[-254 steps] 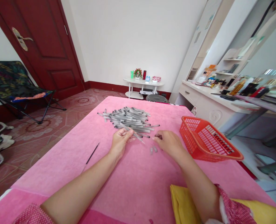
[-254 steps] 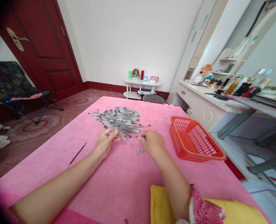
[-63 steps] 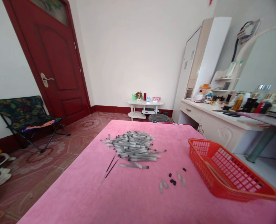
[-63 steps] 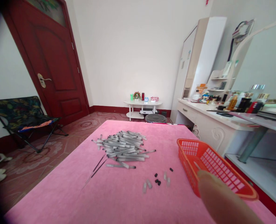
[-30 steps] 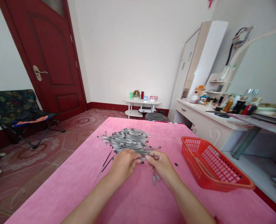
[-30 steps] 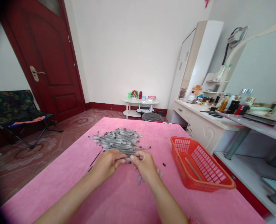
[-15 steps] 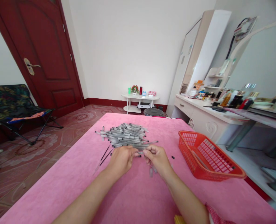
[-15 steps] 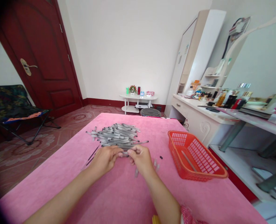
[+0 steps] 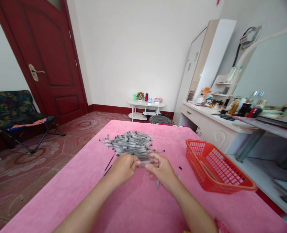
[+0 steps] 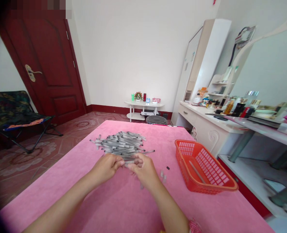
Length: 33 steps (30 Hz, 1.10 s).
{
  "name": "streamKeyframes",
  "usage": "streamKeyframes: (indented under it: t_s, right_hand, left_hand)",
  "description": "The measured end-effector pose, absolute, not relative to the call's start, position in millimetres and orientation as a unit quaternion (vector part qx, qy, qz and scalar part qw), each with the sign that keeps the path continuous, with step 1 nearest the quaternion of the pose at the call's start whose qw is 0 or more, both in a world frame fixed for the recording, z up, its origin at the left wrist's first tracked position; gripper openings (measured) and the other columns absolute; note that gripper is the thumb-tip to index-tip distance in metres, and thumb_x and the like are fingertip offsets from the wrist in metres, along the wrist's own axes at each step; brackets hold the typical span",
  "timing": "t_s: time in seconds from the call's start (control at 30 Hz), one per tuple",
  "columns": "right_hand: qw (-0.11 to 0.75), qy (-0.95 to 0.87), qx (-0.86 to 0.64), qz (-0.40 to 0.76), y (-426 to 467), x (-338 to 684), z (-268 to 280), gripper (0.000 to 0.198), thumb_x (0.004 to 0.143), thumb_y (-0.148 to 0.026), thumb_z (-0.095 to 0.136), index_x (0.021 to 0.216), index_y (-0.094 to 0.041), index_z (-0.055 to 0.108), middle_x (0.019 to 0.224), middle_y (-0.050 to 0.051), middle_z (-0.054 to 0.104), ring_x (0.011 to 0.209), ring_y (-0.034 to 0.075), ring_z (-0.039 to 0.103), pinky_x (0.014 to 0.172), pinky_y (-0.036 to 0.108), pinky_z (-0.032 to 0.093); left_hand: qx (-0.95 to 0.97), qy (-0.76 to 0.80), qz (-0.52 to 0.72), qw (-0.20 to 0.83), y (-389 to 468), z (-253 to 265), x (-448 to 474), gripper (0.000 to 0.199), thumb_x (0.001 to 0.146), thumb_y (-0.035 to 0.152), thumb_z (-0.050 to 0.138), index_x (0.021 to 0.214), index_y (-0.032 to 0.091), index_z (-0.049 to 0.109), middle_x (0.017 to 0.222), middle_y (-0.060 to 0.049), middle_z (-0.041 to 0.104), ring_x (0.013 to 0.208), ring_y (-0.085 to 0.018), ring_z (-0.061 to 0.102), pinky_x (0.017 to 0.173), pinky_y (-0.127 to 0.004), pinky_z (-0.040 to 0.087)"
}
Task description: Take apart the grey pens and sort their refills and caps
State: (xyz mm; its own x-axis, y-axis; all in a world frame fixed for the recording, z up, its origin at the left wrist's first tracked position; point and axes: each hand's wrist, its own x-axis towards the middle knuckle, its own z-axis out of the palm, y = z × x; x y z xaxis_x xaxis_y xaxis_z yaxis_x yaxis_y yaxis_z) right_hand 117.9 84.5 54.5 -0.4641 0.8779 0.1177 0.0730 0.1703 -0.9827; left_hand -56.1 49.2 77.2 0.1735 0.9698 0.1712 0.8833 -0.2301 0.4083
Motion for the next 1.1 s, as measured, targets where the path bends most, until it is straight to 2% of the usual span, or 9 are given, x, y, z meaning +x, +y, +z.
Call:
streamKeyframes:
  t_s: [0.1, 0.23, 0.33, 0.47, 0.67, 0.8, 0.93, 1.03, 1.1]
  right_hand:
    - [0.299, -0.651, -0.39, 0.578, 85.3, 117.5, 53.8, 0.042, 0.075, -0.055, 0.047, 0.078, -0.013, 0.054, 0.053, -0.002, 0.055, 0.036, 0.009, 0.048, 0.034, 0.018, 0.034]
    - [0.309, -0.692, -0.396, 0.518, 88.9, 119.6, 48.3, 0.031, 0.077, -0.041, 0.049, 0.063, -0.013, 0.054, 0.04, -0.006, 0.041, 0.032, 0.005, 0.034, 0.033, 0.017, 0.024]
    - [0.357, -0.73, -0.384, 0.438, 89.1, 120.0, 46.3, 0.023, 0.075, -0.026, 0.051, 0.056, -0.014, 0.054, 0.043, -0.005, 0.043, 0.04, 0.006, 0.038, 0.04, 0.017, 0.028]
    - [0.364, -0.78, -0.353, 0.367, 84.6, 121.9, 49.4, 0.021, 0.079, -0.023, 0.049, 0.063, -0.015, 0.06, 0.054, -0.002, 0.053, 0.048, 0.009, 0.048, 0.046, 0.019, 0.035]
    - [0.397, -0.852, -0.276, 0.202, 80.4, 128.6, 57.8, 0.021, 0.085, -0.028, 0.048, 0.083, -0.018, 0.066, 0.076, 0.004, 0.065, 0.073, 0.015, 0.056, 0.069, 0.025, 0.04]
    - [0.367, -0.796, -0.345, 0.336, 82.1, 124.6, 56.2, 0.041, 0.086, -0.046, 0.042, 0.07, -0.014, 0.064, 0.06, 0.002, 0.059, 0.055, 0.012, 0.053, 0.052, 0.021, 0.038]
    - [0.314, -0.698, -0.406, 0.499, 86.6, 120.0, 49.9, 0.056, 0.083, -0.058, 0.034, 0.056, -0.014, 0.056, 0.038, -0.004, 0.041, 0.031, 0.007, 0.032, 0.034, 0.019, 0.023]
    - [0.323, -0.708, -0.393, 0.49, 88.3, 119.2, 47.5, 0.047, 0.081, -0.05, 0.044, 0.055, -0.014, 0.056, 0.038, -0.005, 0.036, 0.034, 0.006, 0.03, 0.037, 0.019, 0.023]
    - [0.34, -0.747, -0.384, 0.422, 87.1, 119.4, 48.4, 0.039, 0.082, -0.041, 0.047, 0.056, -0.014, 0.058, 0.042, -0.004, 0.04, 0.04, 0.008, 0.036, 0.042, 0.019, 0.026]
  left_hand:
    - [0.781, 0.595, 0.179, 0.063, 42.7, 85.6, -49.7, 0.028, 0.085, 0.031, 0.042, 0.076, 0.02, 0.066, 0.078, -0.007, 0.068, 0.077, -0.019, 0.06, 0.064, -0.026, 0.034]
    - [0.783, 0.598, 0.165, 0.051, 37.8, 86.5, -41.6, 0.029, 0.085, 0.029, 0.04, 0.079, 0.02, 0.066, 0.081, -0.01, 0.068, 0.079, -0.021, 0.061, 0.064, -0.026, 0.034]
    - [0.778, 0.605, 0.161, 0.056, 40.0, 80.4, -41.5, 0.03, 0.086, 0.027, 0.038, 0.071, 0.019, 0.063, 0.073, -0.009, 0.067, 0.074, -0.02, 0.061, 0.061, -0.026, 0.032]
    - [0.763, 0.615, 0.178, 0.094, 45.7, 73.8, -47.5, 0.033, 0.086, 0.031, 0.038, 0.065, 0.017, 0.06, 0.063, -0.006, 0.062, 0.063, -0.017, 0.055, 0.056, -0.025, 0.029]
    - [0.736, 0.56, 0.262, 0.275, 49.7, 75.2, -53.0, 0.042, 0.085, 0.041, 0.036, 0.061, 0.014, 0.055, 0.052, 0.002, 0.045, 0.052, -0.01, 0.04, 0.051, -0.021, 0.027]
    - [0.751, 0.566, 0.255, 0.225, 47.5, 81.4, -52.5, 0.036, 0.084, 0.037, 0.041, 0.063, 0.014, 0.059, 0.056, 0.001, 0.052, 0.056, -0.012, 0.046, 0.053, -0.021, 0.028]
    - [0.788, 0.565, 0.209, 0.131, 42.4, 86.3, -49.4, 0.028, 0.083, 0.029, 0.044, 0.071, 0.017, 0.065, 0.07, -0.006, 0.065, 0.068, -0.017, 0.057, 0.06, -0.024, 0.032]
    - [0.785, 0.576, 0.194, 0.124, 40.5, 87.4, -47.9, 0.027, 0.083, 0.029, 0.044, 0.074, 0.018, 0.067, 0.074, -0.009, 0.067, 0.074, -0.019, 0.059, 0.063, -0.024, 0.034]
    - [0.774, 0.587, 0.191, 0.14, 41.2, 86.7, -48.6, 0.03, 0.084, 0.032, 0.043, 0.072, 0.018, 0.066, 0.07, -0.008, 0.066, 0.07, -0.018, 0.059, 0.062, -0.023, 0.034]
